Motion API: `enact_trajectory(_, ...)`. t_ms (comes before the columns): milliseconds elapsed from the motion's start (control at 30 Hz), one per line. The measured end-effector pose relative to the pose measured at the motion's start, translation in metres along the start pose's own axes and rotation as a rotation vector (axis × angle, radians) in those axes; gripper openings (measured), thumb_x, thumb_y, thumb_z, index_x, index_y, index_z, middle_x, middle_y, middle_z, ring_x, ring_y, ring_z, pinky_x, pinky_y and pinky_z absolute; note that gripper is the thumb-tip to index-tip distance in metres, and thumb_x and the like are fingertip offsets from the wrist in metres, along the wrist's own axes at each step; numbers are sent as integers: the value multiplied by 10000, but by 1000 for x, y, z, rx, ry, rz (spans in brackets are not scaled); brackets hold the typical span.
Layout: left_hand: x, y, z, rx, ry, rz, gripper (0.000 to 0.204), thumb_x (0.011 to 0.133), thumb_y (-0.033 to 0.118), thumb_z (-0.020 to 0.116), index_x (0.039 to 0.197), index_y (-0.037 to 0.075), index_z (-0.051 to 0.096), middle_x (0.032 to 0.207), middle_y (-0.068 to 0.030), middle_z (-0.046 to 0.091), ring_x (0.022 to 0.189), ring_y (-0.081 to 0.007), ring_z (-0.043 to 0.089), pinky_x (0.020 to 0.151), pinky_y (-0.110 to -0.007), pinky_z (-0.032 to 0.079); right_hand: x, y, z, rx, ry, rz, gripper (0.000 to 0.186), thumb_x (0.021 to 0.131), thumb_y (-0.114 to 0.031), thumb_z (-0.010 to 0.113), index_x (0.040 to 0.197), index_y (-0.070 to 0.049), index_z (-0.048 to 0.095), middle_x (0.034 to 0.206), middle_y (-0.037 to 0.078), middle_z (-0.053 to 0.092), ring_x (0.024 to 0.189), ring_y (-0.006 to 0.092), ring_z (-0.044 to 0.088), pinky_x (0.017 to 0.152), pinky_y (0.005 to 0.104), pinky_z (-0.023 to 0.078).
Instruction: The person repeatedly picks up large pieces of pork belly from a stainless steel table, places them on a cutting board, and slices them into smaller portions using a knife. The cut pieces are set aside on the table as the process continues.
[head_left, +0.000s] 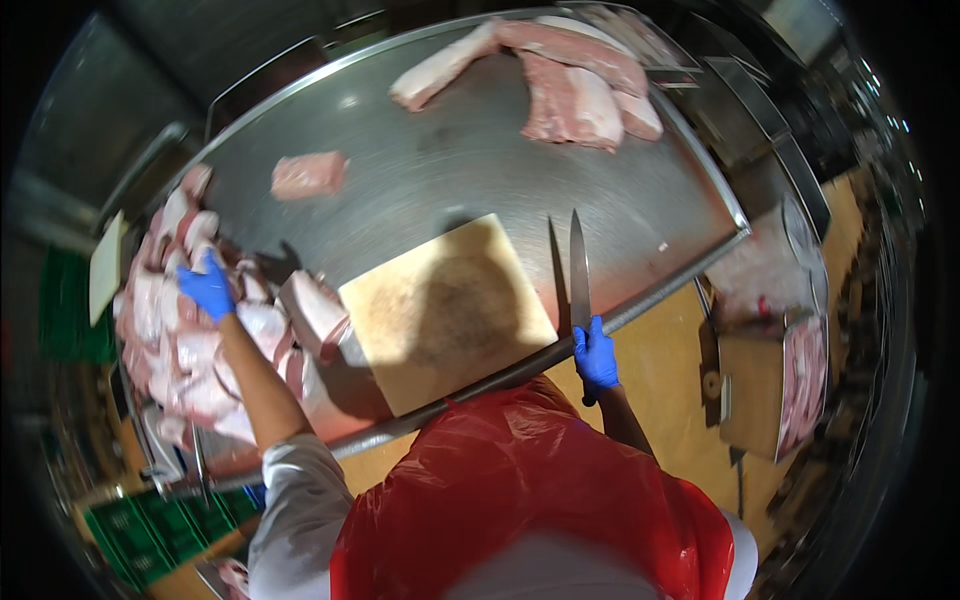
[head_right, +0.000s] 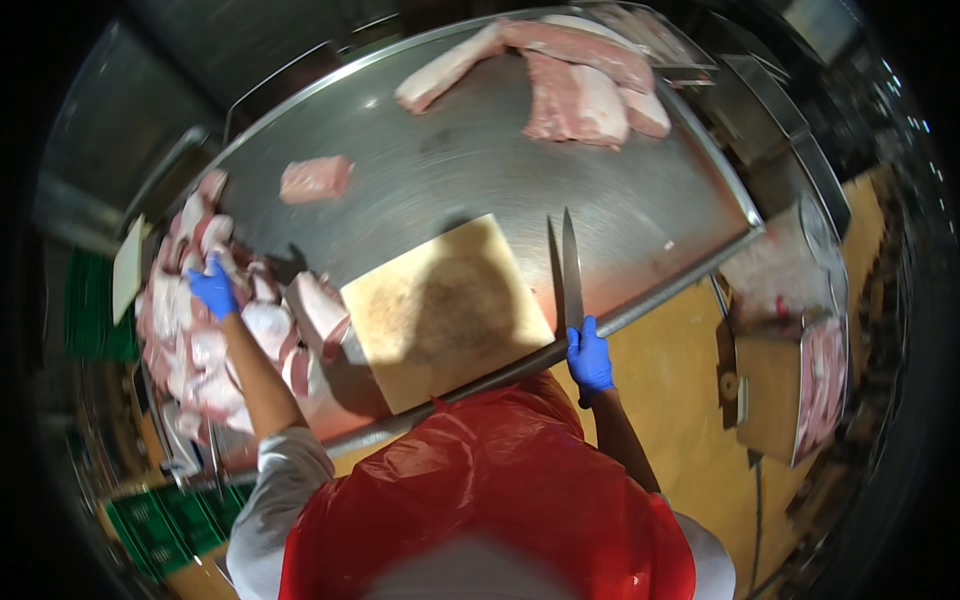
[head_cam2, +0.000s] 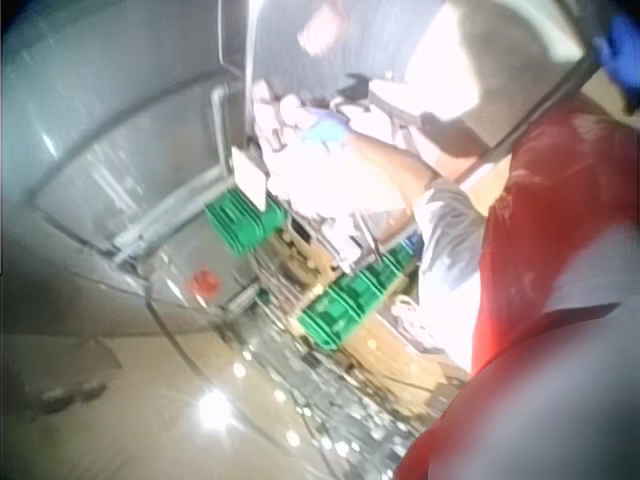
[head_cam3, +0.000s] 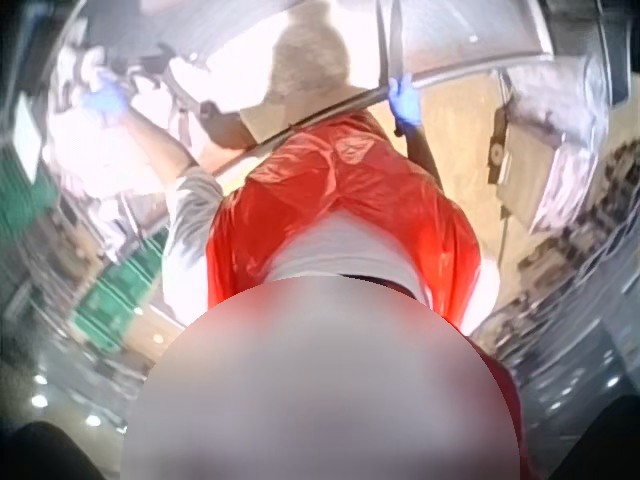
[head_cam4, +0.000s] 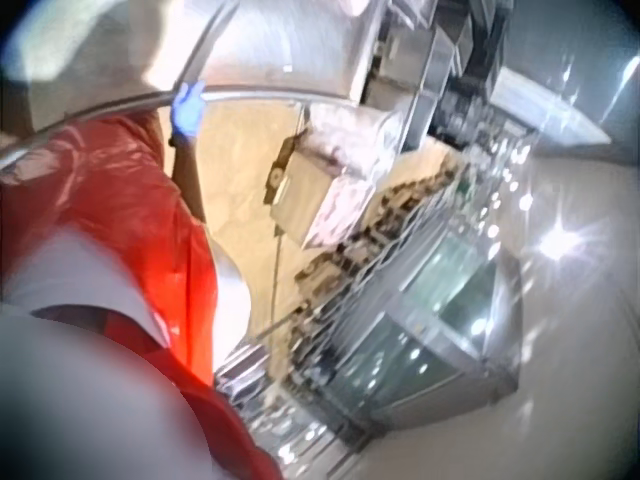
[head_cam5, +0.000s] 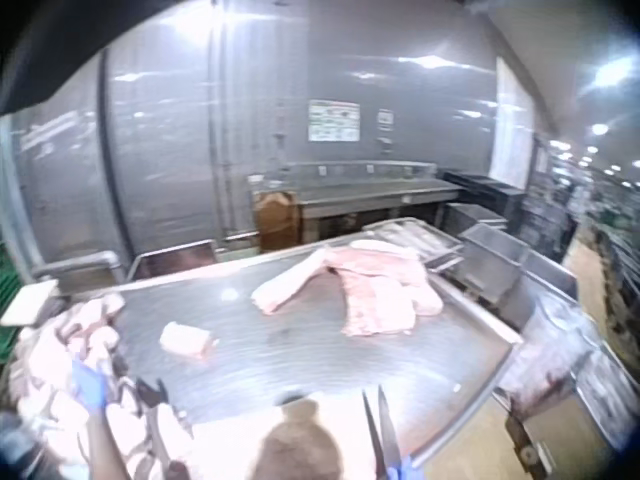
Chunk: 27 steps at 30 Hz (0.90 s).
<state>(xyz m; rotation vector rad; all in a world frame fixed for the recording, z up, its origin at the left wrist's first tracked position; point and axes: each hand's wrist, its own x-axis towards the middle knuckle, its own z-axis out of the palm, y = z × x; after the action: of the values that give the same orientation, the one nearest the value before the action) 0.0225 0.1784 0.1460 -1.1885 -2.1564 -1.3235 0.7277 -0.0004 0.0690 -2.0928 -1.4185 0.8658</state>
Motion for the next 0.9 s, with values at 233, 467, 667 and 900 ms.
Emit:
enact_trajectory(233, -212, 282, 200, -283, -978, 361, 842, 791, 281, 742, 1448, -80, 360, 1335, -326, 490, 1215, -464, 504, 1064, -470, 409, -4, 66, -35, -27, 252, 24, 190, 989, -180, 573, 1047, -34, 465, 764, 249, 645, 697, 475, 626, 572, 516, 465)
enact_trajectory(467, -264, 447, 367, -268, -1163, 480, 876, 799, 383, 698, 1457, -85, 360, 1449, -319, 442, 1363, -429, 420, 1158, -442, 333, -1, 100, -64, 513, 374, 323, 190, 1015, -250, 550, 1023, -82, 462, 678, 40, 555, 509, 132, 544, 410, 312, 479)
enact_trajectory(667, -199, 438, 503, 224, -746, 603, 951, 800, 381, 732, 1552, 44, 257, 1581, -215, 308, 1457, -395, 293, 1203, -491, 245, 70, 112, -69, 803, 284, 556, 218, 1005, -242, 567, 1134, -80, 497, 760, 27, 564, 561, 118, 556, 450, 279, 506)
enact_trajectory(900, -63, 392, 591, 403, -876, 386, 1242, 652, 347, 892, 1584, 81, 116, 1568, -302, 243, 1468, -393, 266, 1160, -491, 338, 121, 104, -71, 733, 268, 477, 232, 1012, -239, 561, 1168, -67, 567, 742, 37, 643, 599, 108, 613, 541, 296, 524)
